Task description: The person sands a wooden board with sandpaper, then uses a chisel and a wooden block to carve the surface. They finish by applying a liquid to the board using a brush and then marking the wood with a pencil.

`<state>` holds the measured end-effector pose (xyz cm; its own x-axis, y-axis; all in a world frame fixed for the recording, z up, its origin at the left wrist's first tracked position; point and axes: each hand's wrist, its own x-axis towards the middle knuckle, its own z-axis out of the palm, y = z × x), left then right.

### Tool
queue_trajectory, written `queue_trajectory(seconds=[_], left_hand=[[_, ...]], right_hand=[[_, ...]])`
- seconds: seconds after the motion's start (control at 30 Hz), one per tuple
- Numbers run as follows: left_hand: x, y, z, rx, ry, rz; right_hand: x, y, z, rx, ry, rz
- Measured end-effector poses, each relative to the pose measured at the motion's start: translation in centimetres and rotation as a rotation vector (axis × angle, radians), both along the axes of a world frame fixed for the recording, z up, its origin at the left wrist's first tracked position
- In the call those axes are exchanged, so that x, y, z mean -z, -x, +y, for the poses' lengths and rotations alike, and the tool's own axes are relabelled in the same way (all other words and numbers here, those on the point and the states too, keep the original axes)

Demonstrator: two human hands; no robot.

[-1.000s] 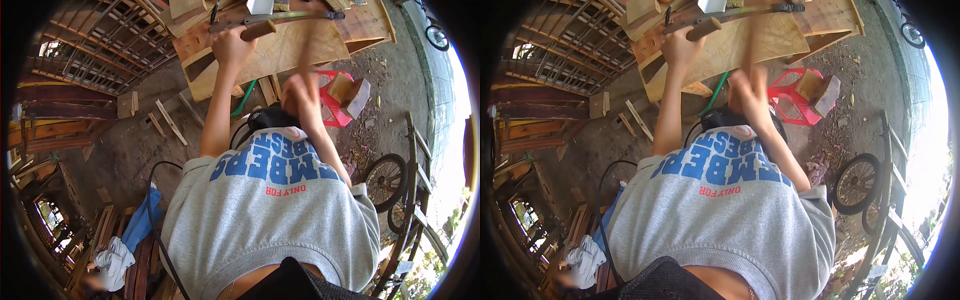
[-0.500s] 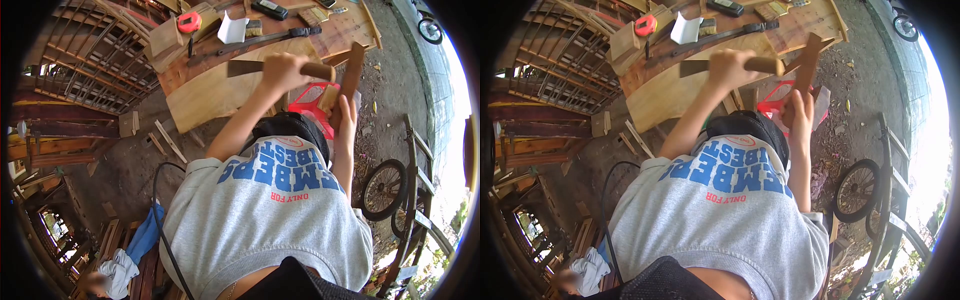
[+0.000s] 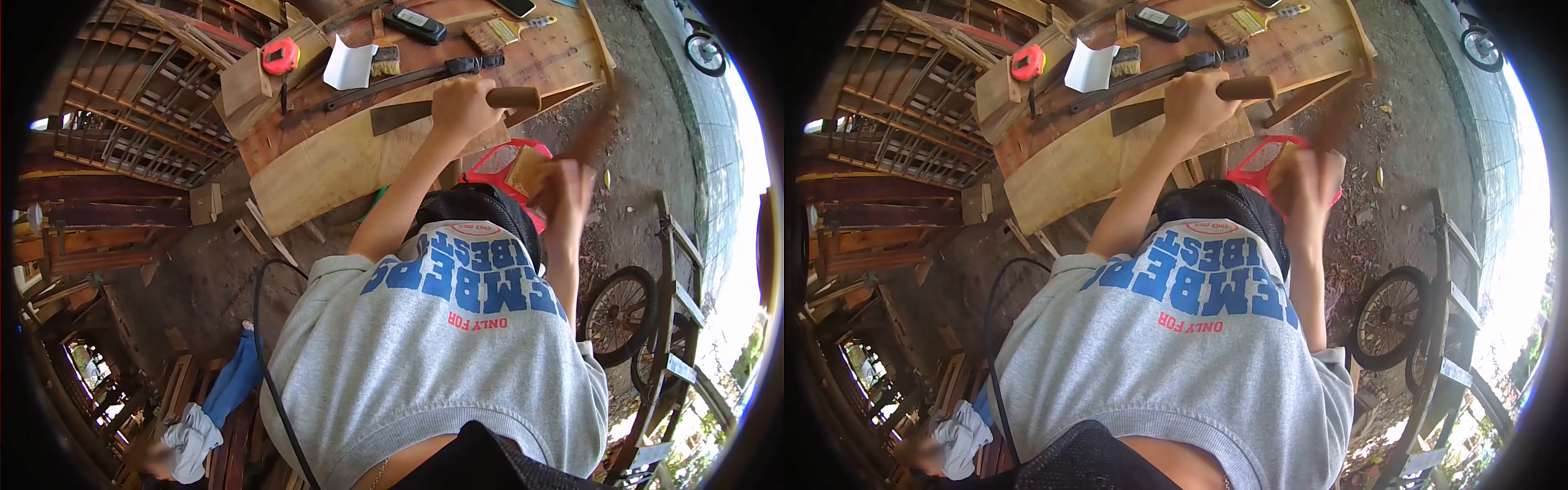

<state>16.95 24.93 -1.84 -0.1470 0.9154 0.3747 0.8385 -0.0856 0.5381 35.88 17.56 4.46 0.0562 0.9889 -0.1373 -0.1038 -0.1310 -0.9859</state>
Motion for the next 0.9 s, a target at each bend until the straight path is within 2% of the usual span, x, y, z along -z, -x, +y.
queue_trajectory(seconds=[0.03,0.07,0.13,0.2,0.27,0.33,0.37,0.4,0.47,0.5,0.53,0.6,0.67,0.7,0.73,0.8,0.83,0.87,0.9], left_hand=[[0.1,0.7,0.1,-0.047,-0.010,-0.021],[0.2,1.3,-0.1,-0.093,-0.017,-0.042],[0.1,2.9,-0.7,-0.135,0.020,0.001],[0.3,4.4,-1.3,-0.166,0.011,0.032],[0.1,4.7,-1.5,-0.187,-0.013,0.009],[-0.3,5.1,-1.6,-0.194,-0.001,-0.014],[-0.3,5.6,-1.7,-0.204,-0.003,-0.012],[-0.1,6.2,-2.0,-0.219,-0.007,-0.001],[0.2,7.6,-2.8,-0.230,-0.004,0.014],[0.3,8.3,-3.3,-0.249,0.000,0.023],[0.3,8.8,-3.7,-0.269,0.000,0.032],[0.0,9.0,-4.1,-0.271,-0.004,0.012],[-0.2,9.1,-4.5,-0.251,-0.034,-0.001],[-0.2,9.4,-4.5,-0.258,-0.038,0.001],[0.0,9.7,-4.5,-0.291,-0.048,0.005],[-0.1,10.7,-5.3,-0.318,-0.014,-0.008],[0.0,11.5,-5.7,-0.333,-0.014,0.020],[0.1,12.0,-6.0,-0.352,-0.011,0.046],[0.3,12.4,-6.5,-0.353,-0.009,0.044]], right_hand=[[0.0,0.3,-0.8,-0.252,0.218,0.028],[0.0,-0.2,-0.4,-0.252,0.221,0.028],[-0.2,-1.7,1.4,-0.075,0.053,0.026],[-2.2,-1.4,2.9,0.200,-0.026,0.307],[-0.8,0.0,3.3,0.437,-0.078,0.601],[1.6,2.3,0.5,0.104,-0.044,0.219],[2.0,2.9,-1.1,-0.212,0.129,0.126],[-1.2,4.1,-1.9,-0.378,0.373,0.230],[0.2,2.5,-0.8,-0.289,0.240,0.052],[0.3,1.8,0.2,-0.147,0.142,0.038],[0.6,0.8,1.5,-0.032,0.092,0.127],[-0.2,2.7,2.2,0.272,-0.003,0.554],[-0.1,6.4,-0.8,0.304,0.057,0.362],[1.5,6.6,-2.3,-0.026,0.063,0.195],[2.1,5.7,-3.0,-0.459,0.299,0.139],[0.6,6.3,-3.5,-0.296,0.349,0.159],[0.9,4.9,-2.1,-0.285,0.249,0.135],[0.7,4.3,-0.9,-0.179,0.140,0.111],[0.7,4.8,-0.7,-0.042,0.077,0.235]])
